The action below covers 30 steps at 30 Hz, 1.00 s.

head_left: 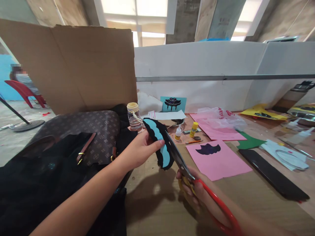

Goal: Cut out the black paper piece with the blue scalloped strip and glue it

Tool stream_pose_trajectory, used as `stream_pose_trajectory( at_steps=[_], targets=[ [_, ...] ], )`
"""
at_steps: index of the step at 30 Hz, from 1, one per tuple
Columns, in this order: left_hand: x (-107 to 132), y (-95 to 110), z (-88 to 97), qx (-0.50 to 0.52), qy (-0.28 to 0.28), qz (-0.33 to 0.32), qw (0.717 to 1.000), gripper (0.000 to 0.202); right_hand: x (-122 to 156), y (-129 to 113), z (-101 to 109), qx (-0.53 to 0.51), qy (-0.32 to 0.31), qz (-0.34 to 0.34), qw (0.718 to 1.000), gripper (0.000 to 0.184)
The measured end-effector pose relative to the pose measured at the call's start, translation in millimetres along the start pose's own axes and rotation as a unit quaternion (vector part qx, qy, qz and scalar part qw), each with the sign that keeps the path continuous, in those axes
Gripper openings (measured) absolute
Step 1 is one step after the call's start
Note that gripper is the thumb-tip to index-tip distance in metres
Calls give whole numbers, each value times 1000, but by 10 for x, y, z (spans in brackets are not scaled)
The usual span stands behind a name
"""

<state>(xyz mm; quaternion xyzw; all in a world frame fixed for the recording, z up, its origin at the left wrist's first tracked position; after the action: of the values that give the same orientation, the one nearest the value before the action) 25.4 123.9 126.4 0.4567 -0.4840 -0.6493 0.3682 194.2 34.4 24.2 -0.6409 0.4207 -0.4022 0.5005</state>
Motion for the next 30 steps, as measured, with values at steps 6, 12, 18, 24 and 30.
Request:
stream_pose_trajectory(
  at_steps=[6, 12, 18, 24, 30],
  targets=[
    [41, -21, -129, 10, -14, 3, 1000, 36, 10, -28, 22, -3, -16, 11, 1000, 62],
    [50, -88, -155, 10, -18, 3, 1000, 36, 28, -48, 14, 4, -31, -10, 999, 65],
    [36, -81, -118, 2, -19, -5, 1000, 35, 132, -64, 47, 24, 11, -72, 997, 68],
    [36, -56, -109, -10, -23, -3, 1000, 35, 102, -79, 31, 12, 13, -60, 998, 65],
    [48, -87, -134, -28, -51, 0, 998, 30, 49, -69, 79, 14, 38, -45, 998, 66]
  ],
)
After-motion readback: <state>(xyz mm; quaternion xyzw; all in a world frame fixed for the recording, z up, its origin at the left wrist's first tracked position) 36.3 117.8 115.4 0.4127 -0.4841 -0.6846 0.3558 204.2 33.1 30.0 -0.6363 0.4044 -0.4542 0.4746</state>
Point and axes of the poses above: each hand's wrist, its own x-axis away from the middle knuckle, its own z-axis out of the back of the hand, y = z × x, the point moved 7 cm from there along -x, towards the middle knuckle, and after that the axes turned 4 degrees about y, right-handed, at the moved point
